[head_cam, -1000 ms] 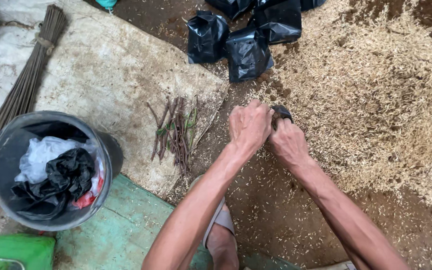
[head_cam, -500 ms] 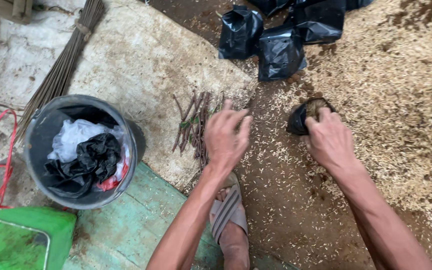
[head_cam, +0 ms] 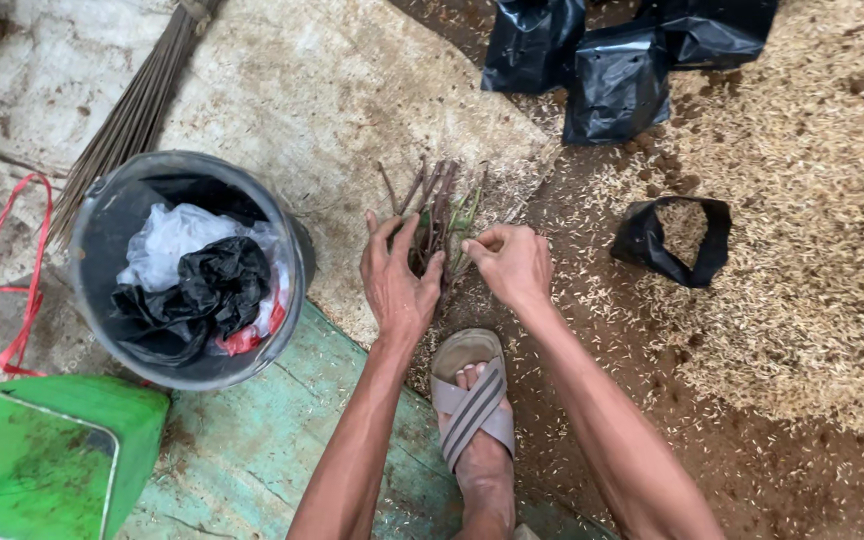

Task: The person scoops a loose, light-colored substrate from a large pile on the floor and packs it into small black plastic pouches. They repeatedly fill, compress, and tie the pouches, placing the finished units into a nearby tray.

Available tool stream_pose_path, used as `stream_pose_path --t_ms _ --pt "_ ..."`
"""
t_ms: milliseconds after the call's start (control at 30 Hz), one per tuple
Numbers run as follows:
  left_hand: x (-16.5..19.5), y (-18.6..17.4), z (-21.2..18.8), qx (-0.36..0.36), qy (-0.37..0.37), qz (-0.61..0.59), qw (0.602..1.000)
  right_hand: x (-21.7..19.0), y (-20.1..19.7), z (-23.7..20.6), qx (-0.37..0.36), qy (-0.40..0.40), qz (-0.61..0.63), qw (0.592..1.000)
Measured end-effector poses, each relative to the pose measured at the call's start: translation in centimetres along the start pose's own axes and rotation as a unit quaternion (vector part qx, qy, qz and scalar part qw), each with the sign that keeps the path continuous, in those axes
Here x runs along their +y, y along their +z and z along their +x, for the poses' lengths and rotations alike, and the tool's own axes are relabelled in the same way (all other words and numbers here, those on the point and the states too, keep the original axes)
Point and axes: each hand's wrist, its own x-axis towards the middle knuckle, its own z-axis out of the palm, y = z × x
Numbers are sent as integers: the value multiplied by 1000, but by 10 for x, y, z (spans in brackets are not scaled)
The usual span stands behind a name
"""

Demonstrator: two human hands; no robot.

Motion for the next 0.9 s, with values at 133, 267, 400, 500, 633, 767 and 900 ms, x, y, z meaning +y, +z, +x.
stream_pose_path --t_ms 133,267,400,500,633,767,900 --pt "-2 -7 2 -13 19 6 1000 -7 17 10 11 75 -17 997" --pt "2 -3 3 -7 16 30 999 -12 27 11 19 58 -57 996" --pt "2 4 7 -8 -12 7 1000 -9 30 11 33 89 -11 995" --pt "-4 7 7 -21 -24 -11 999 -2 22 10 15 120 46 992" --pt "-9 9 7 -21 -19 -10 1000 6 -4 0 12 117 154 981" --pt "-10 12 4 -18 -27 -25 999 9 -52 -30 22 -19 242 970" --pt "-6 4 5 -3 -7 -18 1000 16 -114 -71 130 -187 136 964"
